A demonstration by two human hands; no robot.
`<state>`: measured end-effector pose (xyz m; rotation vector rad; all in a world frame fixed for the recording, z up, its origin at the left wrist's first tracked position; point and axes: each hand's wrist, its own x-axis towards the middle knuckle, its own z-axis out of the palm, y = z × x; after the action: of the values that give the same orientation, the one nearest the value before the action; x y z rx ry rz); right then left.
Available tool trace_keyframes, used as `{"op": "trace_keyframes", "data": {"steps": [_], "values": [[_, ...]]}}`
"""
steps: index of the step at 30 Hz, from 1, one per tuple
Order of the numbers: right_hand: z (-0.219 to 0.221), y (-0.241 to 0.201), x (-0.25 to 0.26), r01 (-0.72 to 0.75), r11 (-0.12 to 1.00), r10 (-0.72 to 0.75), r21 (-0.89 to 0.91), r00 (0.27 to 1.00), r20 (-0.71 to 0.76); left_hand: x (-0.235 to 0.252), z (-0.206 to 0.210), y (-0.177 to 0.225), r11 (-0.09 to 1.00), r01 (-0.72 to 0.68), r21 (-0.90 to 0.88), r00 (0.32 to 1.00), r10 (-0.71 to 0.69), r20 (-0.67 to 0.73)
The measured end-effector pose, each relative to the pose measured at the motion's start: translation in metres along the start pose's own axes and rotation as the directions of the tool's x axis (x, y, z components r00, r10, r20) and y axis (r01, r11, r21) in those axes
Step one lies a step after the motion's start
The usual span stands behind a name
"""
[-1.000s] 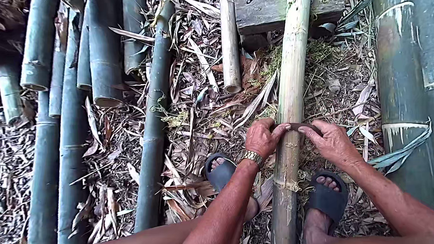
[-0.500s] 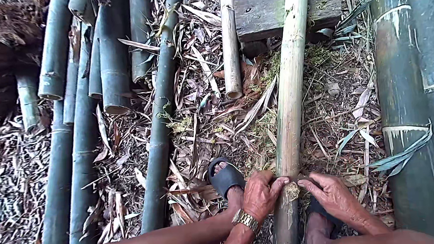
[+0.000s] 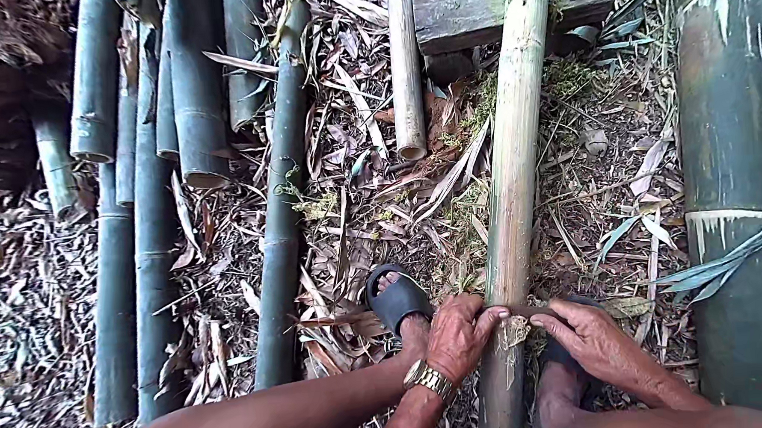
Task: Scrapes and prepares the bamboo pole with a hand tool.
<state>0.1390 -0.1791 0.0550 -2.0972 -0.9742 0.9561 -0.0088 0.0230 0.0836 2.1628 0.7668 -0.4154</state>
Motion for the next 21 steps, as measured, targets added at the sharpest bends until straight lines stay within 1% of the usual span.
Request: {"op": "trace_keyframes", "data": {"steps": [1,3,4,5,6,8,9,10,11,13,15,17,18,19,20,21], "values": [[-0.002,-0.001,0.003,0.011,1.0,-0.012,-0.022,1.0,-0.024,0.003,-0.003,0.002,1.0,-0.007,0.006,1.0,0.007,0.007],[-0.011,-0.007,0.021,0.037,0.997,-0.044,-0.074,0.994,-0.098,0.023,-0.012,0.004,0.997,-0.071,0.036,0.996,0.073,-0.051],[-0.015,-0.011,0.027,0.031,0.997,-0.039,-0.076,0.994,-0.106,0.03,-0.013,0.004,0.994,-0.095,0.046,0.992,0.098,-0.078],[-0.016,-0.014,0.028,0.007,0.998,-0.012,-0.066,0.997,-0.074,0.03,-0.013,0.002,0.994,-0.097,0.051,0.992,0.101,-0.081],[-0.014,-0.015,0.023,-0.022,0.999,0.021,-0.044,1.0,-0.013,0.023,-0.011,0.0,0.996,-0.075,0.055,0.996,0.078,-0.05],[-0.003,-0.009,0.003,-0.079,0.996,0.07,0.047,0.984,0.161,-0.005,-0.007,-0.004,0.998,0.018,0.065,0.993,-0.025,0.114],[0.003,-0.005,-0.007,-0.088,0.993,0.069,0.074,0.971,0.228,-0.021,-0.002,-0.005,0.997,0.042,0.058,0.985,-0.051,0.166],[0.008,-0.002,-0.013,-0.081,0.993,0.058,0.085,0.968,0.245,-0.031,0.003,-0.006,0.997,0.051,0.051,0.984,-0.059,0.166],[0.009,0.0,-0.014,-0.064,0.994,0.044,0.087,0.976,0.214,-0.033,0.005,-0.004,0.998,0.046,0.047,0.99,-0.052,0.128],[0.003,0.001,-0.006,-0.032,0.997,0.026,0.072,0.996,0.086,-0.019,0.0,0.004,0.998,0.021,0.06,0.999,-0.023,0.029],[-0.014,-0.005,0.014,-0.012,0.999,0.013,0.039,1.0,-0.019,0.009,-0.012,0.011,0.995,-0.05,0.09,0.996,0.056,-0.064],[-0.037,-0.019,0.039,-0.021,1.0,0.021,0.007,0.997,-0.08,0.041,-0.032,0.022,0.984,-0.131,0.117,0.982,0.145,-0.12],[-0.048,-0.027,0.05,-0.038,0.999,0.037,-0.008,0.993,-0.109,0.058,-0.043,0.031,0.981,-0.146,0.127,0.98,0.161,-0.116],[-0.059,-0.039,0.058,-0.073,0.997,0.071,-0.011,0.991,-0.111,0.075,-0.052,0.039,0.982,-0.131,0.135,0.985,0.144,-0.094],[-0.069,-0.055,0.061,-0.121,0.993,0.121,0.008,0.988,-0.092,0.088,-0.058,0.045,0.983,-0.114,0.14,0.99,0.125,-0.072],[-0.072,-0.062,0.061,-0.15,0.988,0.152,0.025,0.985,-0.083,0.093,-0.06,0.049,0.984,-0.099,0.146,0.993,0.108,-0.056]]}}
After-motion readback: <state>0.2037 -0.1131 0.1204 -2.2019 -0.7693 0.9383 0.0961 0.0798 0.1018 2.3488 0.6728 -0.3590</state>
